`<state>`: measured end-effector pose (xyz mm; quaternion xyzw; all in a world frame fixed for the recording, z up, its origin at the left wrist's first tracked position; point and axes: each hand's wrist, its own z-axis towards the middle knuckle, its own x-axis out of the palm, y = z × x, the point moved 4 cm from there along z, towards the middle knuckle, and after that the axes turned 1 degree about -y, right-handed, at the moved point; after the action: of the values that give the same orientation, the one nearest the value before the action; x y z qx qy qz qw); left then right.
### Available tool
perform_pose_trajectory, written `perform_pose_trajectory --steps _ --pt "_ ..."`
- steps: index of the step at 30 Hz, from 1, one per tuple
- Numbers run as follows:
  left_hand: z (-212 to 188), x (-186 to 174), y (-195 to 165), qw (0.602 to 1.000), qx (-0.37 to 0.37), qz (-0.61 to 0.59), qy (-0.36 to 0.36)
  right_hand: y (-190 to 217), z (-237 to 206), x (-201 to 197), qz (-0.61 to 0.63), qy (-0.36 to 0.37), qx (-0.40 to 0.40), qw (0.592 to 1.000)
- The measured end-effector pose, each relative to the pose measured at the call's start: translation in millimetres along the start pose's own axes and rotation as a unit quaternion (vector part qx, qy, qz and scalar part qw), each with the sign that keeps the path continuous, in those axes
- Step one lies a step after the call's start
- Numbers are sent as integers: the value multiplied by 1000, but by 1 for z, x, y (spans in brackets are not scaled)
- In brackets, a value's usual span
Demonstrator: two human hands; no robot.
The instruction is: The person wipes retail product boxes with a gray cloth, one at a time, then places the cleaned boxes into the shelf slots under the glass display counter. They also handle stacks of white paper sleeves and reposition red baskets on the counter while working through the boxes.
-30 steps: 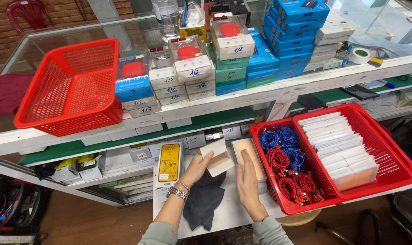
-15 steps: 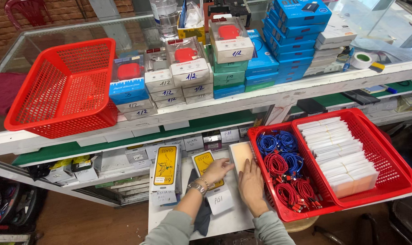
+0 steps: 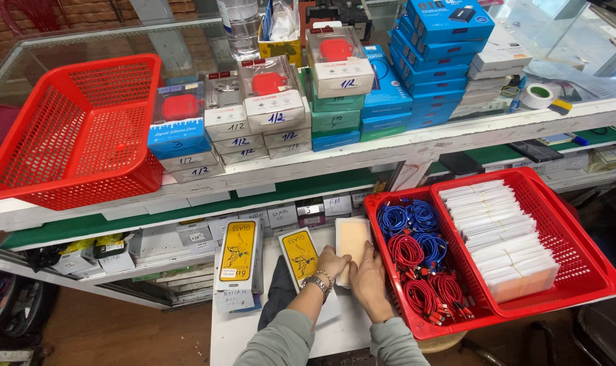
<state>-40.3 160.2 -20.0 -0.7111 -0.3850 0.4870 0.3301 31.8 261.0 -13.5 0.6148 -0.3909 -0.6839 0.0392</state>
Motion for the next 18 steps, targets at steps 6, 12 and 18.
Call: perform_pose_trajectory --steps 6,12,18 --pt "6 -4 -5 989 -20 115 95 4 6 4 -17 51 14 998" --pt "-3 -12 -15 994 52 71 67 -2 21 2 91 90 78 989" --pt "-21 -59 5 960 77 -198 180 29 22 -14 511 92 -41 854"
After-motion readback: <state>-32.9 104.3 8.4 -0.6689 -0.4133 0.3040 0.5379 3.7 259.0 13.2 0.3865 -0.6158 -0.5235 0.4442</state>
